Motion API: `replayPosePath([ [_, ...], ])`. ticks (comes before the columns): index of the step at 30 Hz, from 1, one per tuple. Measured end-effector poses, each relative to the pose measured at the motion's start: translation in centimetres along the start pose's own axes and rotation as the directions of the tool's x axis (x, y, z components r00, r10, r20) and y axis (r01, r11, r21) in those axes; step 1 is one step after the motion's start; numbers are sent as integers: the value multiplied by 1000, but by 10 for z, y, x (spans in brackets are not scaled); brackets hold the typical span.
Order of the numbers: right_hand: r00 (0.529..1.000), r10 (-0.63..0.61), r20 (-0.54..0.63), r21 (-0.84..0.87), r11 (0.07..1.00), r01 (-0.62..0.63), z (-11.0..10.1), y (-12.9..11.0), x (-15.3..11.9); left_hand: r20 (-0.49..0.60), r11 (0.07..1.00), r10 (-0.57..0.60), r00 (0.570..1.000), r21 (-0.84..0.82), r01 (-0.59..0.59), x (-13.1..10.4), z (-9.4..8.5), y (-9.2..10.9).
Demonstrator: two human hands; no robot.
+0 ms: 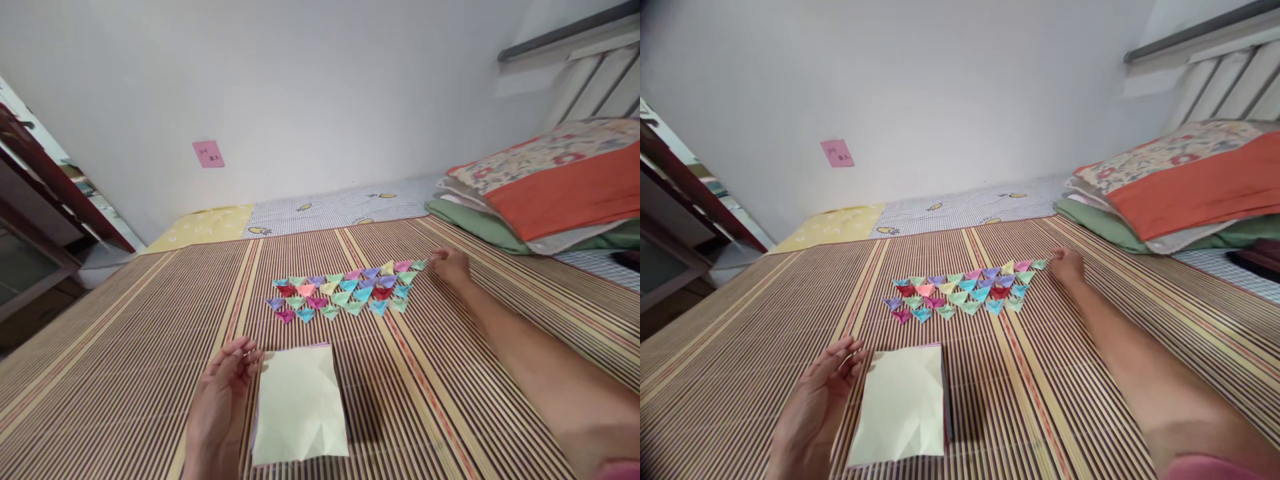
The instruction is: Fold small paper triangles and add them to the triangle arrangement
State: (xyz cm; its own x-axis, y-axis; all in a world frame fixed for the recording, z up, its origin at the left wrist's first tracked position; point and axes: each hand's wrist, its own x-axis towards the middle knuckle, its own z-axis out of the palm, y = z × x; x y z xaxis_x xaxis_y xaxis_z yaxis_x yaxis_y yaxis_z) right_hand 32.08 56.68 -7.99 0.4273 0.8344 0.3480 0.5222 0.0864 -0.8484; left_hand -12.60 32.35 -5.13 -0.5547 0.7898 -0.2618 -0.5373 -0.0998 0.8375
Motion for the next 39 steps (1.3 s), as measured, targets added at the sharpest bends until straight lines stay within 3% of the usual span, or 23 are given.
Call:
replayPosePath([
  [4,996,40,81,66,997,-46,-2,-35,-31,-16,999,29,999,-13,-30,2,-7,9],
  [7,973,-68,220,149,988,36,-9,-78,-89,-13,998,56,998,-29,-56,3,-14,16],
  [8,942,-135,308,184,980,80,-12,-94,-116,-16,997,60,998,-37,-61,3,-15,18],
  [10,759,-372,534,268,926,266,-18,-125,-174,-28,996,64,998,-57,-65,2,-16,21],
  [12,554,-491,672,318,867,383,-19,-151,-232,-28,995,66,997,-76,-68,1,-16,23],
  [13,475,-529,703,331,835,440,-18,-160,-258,-28,995,60,998,-84,-62,1,-16,24],
  [16,382,-535,754,276,784,556,-5,-171,-314,-1,993,45,999,-108,-45,0,-18,26],
  [18,371,-497,784,202,771,604,6,-170,-333,13,992,46,999,-121,-44,1,-22,26],
  [23,429,-461,777,111,771,627,17,-165,-342,26,986,65,998,-156,-61,4,-29,28],
  [32,433,-307,848,120,906,406,12,-164,-334,25,981,14,1000,-192,-9,1,-26,35],
  [39,424,-307,852,160,924,348,9,-168,-330,47,976,14,999,-218,-3,1,-26,34],
])
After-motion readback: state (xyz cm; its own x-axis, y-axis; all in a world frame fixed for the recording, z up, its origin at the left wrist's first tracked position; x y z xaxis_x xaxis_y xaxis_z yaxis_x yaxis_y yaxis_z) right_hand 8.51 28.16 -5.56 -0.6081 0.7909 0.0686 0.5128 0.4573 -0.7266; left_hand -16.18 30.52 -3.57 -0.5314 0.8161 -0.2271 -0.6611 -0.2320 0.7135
